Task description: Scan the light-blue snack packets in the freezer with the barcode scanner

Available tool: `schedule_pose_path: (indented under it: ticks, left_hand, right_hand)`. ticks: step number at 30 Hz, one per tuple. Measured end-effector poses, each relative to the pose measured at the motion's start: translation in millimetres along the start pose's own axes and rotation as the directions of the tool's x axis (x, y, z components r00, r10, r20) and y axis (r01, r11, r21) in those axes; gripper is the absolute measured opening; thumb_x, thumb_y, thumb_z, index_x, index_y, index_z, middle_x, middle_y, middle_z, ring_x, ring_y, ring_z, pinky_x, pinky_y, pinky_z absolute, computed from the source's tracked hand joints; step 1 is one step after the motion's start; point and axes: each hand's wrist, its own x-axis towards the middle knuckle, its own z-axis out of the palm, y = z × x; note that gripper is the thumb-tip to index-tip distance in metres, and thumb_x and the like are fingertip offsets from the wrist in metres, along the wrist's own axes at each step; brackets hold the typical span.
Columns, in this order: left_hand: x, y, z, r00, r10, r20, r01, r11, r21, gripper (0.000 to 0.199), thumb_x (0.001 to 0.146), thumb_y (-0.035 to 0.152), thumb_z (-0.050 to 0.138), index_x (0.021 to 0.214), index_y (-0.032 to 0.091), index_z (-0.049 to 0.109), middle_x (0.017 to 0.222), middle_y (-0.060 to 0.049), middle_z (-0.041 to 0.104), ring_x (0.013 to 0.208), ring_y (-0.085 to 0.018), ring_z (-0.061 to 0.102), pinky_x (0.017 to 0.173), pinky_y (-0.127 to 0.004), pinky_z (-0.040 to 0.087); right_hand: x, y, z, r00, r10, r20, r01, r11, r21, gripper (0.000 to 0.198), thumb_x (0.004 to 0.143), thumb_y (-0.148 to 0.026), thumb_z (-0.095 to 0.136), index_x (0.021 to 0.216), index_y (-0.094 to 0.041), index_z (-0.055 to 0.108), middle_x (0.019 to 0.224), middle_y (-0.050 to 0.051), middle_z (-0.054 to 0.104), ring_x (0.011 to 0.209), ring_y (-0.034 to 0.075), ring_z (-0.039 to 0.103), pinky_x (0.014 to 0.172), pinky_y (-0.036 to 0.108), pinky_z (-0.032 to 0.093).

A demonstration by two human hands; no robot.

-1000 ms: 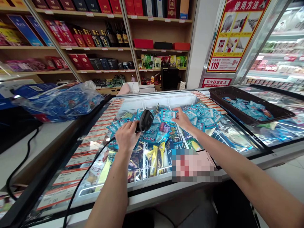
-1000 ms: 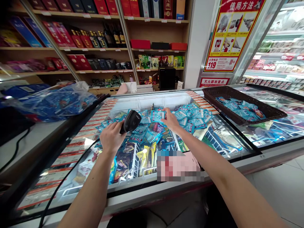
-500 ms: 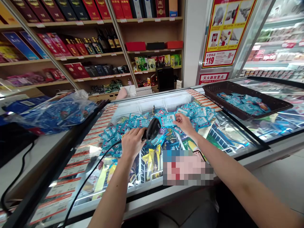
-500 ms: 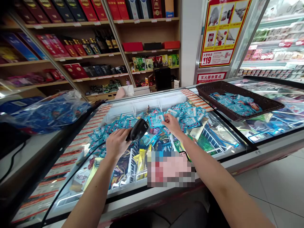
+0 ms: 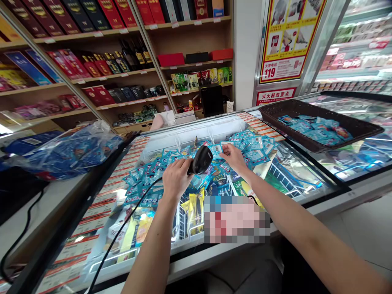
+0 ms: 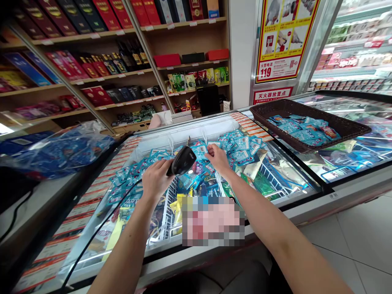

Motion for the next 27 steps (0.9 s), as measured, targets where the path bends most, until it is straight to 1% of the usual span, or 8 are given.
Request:
schedule_pose_path:
  ticks: [5, 10, 15, 27]
  left_hand:
    - [-12, 0, 9, 0.998, 0.046, 0.034, -0.045, 0.998, -0.035, 0.025, 0.085, 0.028, 0.051, 0.107, 0.022, 0.062, 0.087, -0.005, 0.068, 0.086, -0.022, 0.062, 0.074, -0.032, 0.043]
    - [-15, -3, 5, 0.999, 0.03, 0.022, -0.029, 0.998, -0.049, 0.025, 0.084, 0.027, 0.053, 0.107, 0.022, 0.062, 0.088, -0.006, 0.067, 0.086, -0.022, 0.061, 0.074, -0.032, 0.042]
    - [-14, -1, 0, 0.999, 0.053, 0.006, -0.052, 0.997, -0.059, 0.025, 0.085, 0.026, 0.052, 0.107, 0.021, 0.062, 0.088, -0.005, 0.067, 0.087, -0.022, 0.061, 0.074, -0.032, 0.042]
    - [-15, 2, 2, 0.999, 0.039, 0.008, -0.039, 0.997, -0.071, 0.028, 0.086, 0.027, 0.049, 0.111, 0.022, 0.061, 0.09, -0.006, 0.068, 0.088, -0.022, 0.061, 0.074, -0.034, 0.042]
  right_hand:
    - [1, -2, 1, 1.0, -0.017, 0.008, 0.018, 0.998, -0.053, 0.017, 0.076, -0.031, 0.06, 0.09, -0.022, 0.054, 0.081, 0.0, 0.063, 0.072, 0.016, 0.06, 0.074, 0.03, 0.05]
    - [0, -4, 1, 0.999, -0.03, 0.019, 0.032, 0.992, -0.125, 0.015, 0.078, -0.03, 0.059, 0.089, -0.022, 0.054, 0.082, 0.0, 0.064, 0.073, 0.015, 0.06, 0.074, 0.029, 0.048]
    - [-1, -3, 1, 0.999, -0.049, 0.019, 0.05, 0.991, -0.12, 0.016, 0.078, -0.031, 0.059, 0.09, -0.022, 0.053, 0.079, 0.0, 0.063, 0.072, 0.016, 0.06, 0.074, 0.029, 0.048]
    - [-2, -3, 2, 0.998, -0.058, 0.007, 0.059, 0.99, -0.128, 0.017, 0.078, -0.034, 0.059, 0.088, -0.022, 0.053, 0.078, 0.0, 0.062, 0.07, 0.016, 0.057, 0.073, 0.03, 0.047]
